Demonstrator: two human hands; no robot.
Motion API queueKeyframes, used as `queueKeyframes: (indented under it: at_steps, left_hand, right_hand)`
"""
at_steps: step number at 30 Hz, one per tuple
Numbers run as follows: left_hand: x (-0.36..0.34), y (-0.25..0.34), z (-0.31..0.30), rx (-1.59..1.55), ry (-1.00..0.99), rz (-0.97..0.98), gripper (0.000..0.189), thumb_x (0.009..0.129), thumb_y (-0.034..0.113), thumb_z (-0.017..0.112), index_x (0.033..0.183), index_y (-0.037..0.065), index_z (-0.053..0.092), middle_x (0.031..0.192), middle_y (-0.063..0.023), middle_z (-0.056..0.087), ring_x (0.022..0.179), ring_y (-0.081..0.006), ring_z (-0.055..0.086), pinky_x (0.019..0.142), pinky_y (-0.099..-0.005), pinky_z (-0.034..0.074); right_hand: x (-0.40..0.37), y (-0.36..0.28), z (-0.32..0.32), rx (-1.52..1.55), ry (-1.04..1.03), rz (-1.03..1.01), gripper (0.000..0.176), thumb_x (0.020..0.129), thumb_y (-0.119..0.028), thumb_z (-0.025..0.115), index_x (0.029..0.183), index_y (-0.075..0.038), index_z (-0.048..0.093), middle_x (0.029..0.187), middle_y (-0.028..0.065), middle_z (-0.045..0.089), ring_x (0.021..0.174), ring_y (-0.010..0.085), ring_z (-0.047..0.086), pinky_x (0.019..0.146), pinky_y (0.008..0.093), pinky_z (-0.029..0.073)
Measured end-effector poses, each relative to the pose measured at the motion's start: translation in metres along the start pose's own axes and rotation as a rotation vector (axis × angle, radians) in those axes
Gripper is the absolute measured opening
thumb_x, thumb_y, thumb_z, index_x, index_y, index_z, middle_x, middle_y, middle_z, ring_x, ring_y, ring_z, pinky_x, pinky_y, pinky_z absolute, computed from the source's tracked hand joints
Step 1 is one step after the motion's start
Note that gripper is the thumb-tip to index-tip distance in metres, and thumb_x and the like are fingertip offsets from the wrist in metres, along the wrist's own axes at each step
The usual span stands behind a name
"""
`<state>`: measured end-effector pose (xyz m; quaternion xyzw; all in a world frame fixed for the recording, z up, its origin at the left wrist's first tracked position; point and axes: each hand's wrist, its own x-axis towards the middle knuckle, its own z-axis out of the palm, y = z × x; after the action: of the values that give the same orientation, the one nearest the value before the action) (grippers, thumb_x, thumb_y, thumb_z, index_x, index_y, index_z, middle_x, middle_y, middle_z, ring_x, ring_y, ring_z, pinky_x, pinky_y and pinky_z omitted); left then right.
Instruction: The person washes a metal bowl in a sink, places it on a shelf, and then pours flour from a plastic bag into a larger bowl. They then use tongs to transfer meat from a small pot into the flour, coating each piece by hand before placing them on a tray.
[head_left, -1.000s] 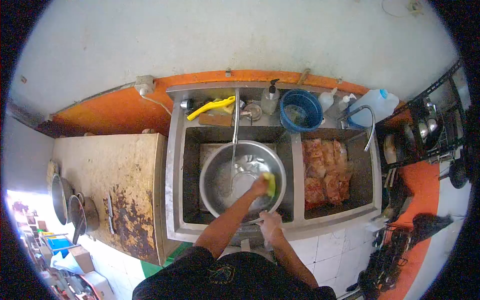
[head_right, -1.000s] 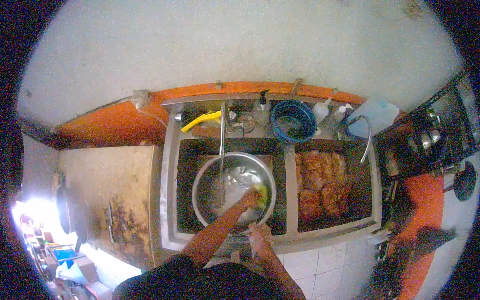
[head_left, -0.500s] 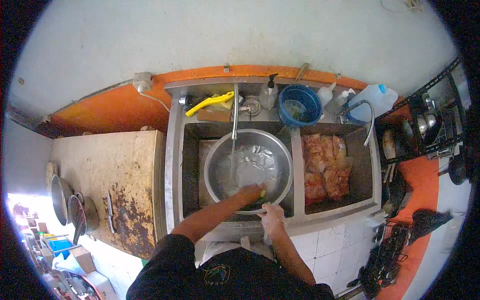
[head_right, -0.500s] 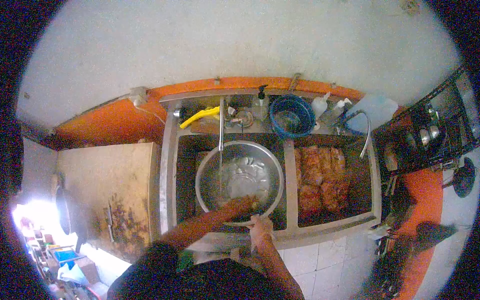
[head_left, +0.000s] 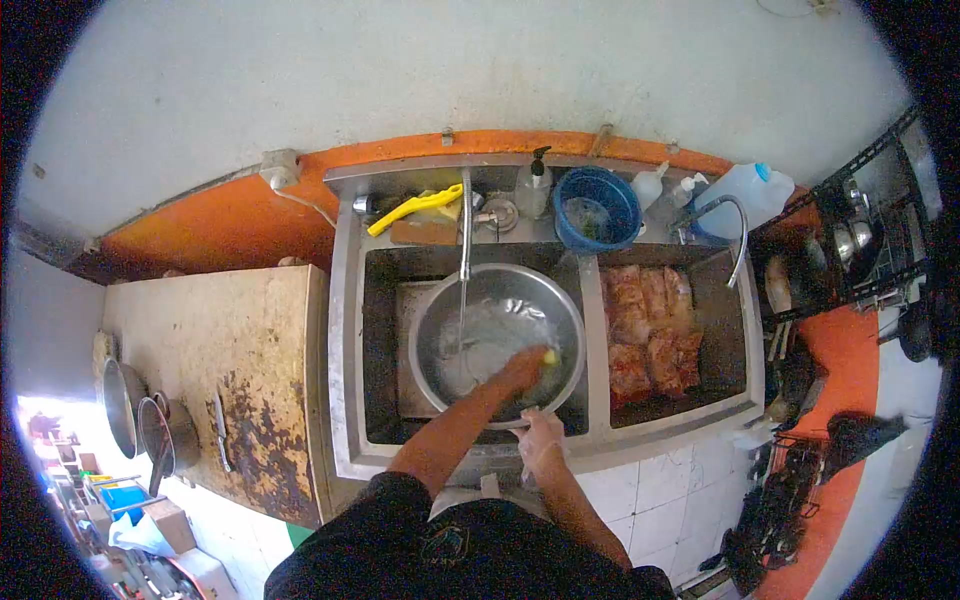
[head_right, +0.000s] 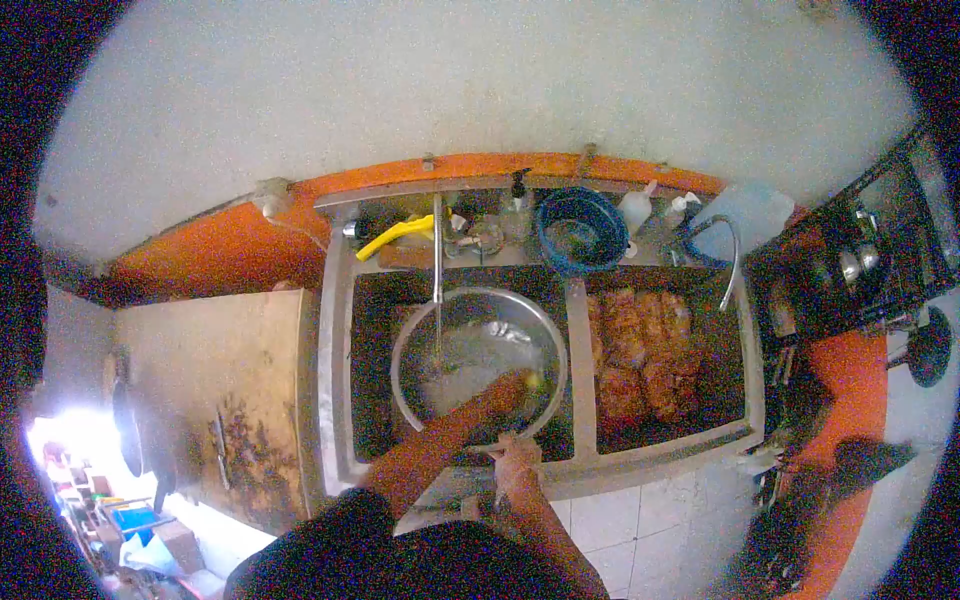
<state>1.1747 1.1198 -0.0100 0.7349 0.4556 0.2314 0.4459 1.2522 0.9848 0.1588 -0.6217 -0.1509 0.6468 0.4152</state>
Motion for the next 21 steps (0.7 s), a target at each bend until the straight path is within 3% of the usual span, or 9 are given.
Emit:
queueKeyframes:
  at_steps: [3,5,7,9,12,15,17,19,21]
  left_hand:
    - [-0.013,0.055,-0.019,0.127,-0.41,-0.075,0.052,0.073,0.008,0.055,0.123,0.008,0.042,0.106,-0.021,0.056,0.094,-0.0379,0.057,0.079,-0.0444,0.047]
    - [-0.016,0.055,-0.024,0.16,-0.424,-0.114,0.055,0.074,0.01,0.057,0.126,0.009,0.04,0.11,-0.02,0.055,0.094,-0.0367,0.058,0.08,-0.0432,0.048]
    - [-0.012,0.047,-0.042,0.327,-0.203,-0.12,0.057,0.075,0.012,0.058,0.128,0.008,0.038,0.112,-0.0216,0.053,0.092,-0.0381,0.058,0.079,-0.0447,0.048]
    - [0.003,0.052,-0.071,0.497,-0.101,-0.329,0.058,0.076,0.013,0.059,0.129,0.008,0.036,0.116,-0.0241,0.049,0.092,-0.0399,0.058,0.078,-0.0464,0.048]
    - [0.03,0.085,-0.114,0.161,0.456,-0.504,0.054,0.077,0.012,0.056,0.127,0.007,0.038,0.117,-0.0254,0.047,0.093,-0.0417,0.056,0.077,-0.0479,0.048]
    - [0.06,0.054,-0.069,0.157,0.678,-0.58,0.054,0.075,0.011,0.057,0.125,0.007,0.039,0.113,-0.0249,0.047,0.093,-0.0414,0.055,0.077,-0.0473,0.048]
    - [0.064,0.009,-0.026,0.345,0.484,-0.052,0.052,0.073,0.011,0.06,0.122,0.007,0.042,0.103,-0.0224,0.051,0.091,-0.042,0.054,0.079,-0.0474,0.047]
    - [0.043,0.071,-0.046,-0.072,0.092,-0.213,0.043,0.076,0.021,0.064,0.115,0.007,0.053,0.123,-0.0162,0.049,0.107,-0.0341,0.05,0.092,-0.0436,0.04]
    - [0.023,0.069,-0.033,-0.243,-0.157,0.048,0.045,0.077,0.019,0.061,0.119,0.009,0.05,0.108,-0.0174,0.057,0.101,-0.034,0.055,0.086,-0.0416,0.044]
  right_hand:
    - [0.02,0.004,-0.022,-0.097,0.095,-0.145,0.019,0.074,-0.007,0.059,0.087,0.001,0.049,0.085,0.0113,0.051,0.08,0.0225,0.055,0.067,0.0364,0.054]
    - [0.003,-0.028,-0.013,-0.083,0.222,-0.097,0.02,0.074,-0.007,0.059,0.088,0.002,0.048,0.084,0.0116,0.051,0.079,0.0226,0.055,0.065,0.0354,0.054]
    - [-0.002,-0.037,-0.014,-0.04,0.314,-0.021,0.021,0.074,-0.007,0.059,0.09,0.002,0.048,0.082,0.0117,0.052,0.078,0.0228,0.056,0.064,0.0345,0.053]
    - [0.01,-0.021,-0.028,-0.365,0.437,-0.055,0.025,0.075,-0.008,0.059,0.094,0.005,0.049,0.082,0.0128,0.055,0.074,0.0234,0.058,0.061,0.0338,0.052]
    - [0.006,-0.024,-0.03,-0.487,0.443,-0.227,0.032,0.074,-0.01,0.061,0.099,0.007,0.049,0.084,0.0145,0.058,0.07,0.0244,0.059,0.058,0.0333,0.051]
    - [-0.003,-0.034,-0.011,-0.579,0.492,-0.211,0.035,0.072,-0.01,0.062,0.101,0.006,0.05,0.089,0.0169,0.059,0.073,0.0249,0.06,0.057,0.0342,0.051]
    - [0.001,-0.034,-0.006,-0.533,0.484,-0.325,0.037,0.072,-0.01,0.061,0.104,0.004,0.05,0.09,0.017,0.058,0.074,0.0257,0.06,0.058,0.034,0.052]
    - [0.004,-0.052,0.001,-0.44,0.444,-0.197,0.039,0.073,-0.009,0.06,0.108,0.002,0.047,0.095,0.0165,0.057,0.077,0.0261,0.06,0.062,0.0339,0.053]
    - [0.013,-0.052,-0.003,-0.298,0.403,-0.14,0.039,0.074,-0.008,0.06,0.109,0.002,0.046,0.096,0.0162,0.056,0.079,0.0262,0.06,0.063,0.0339,0.054]
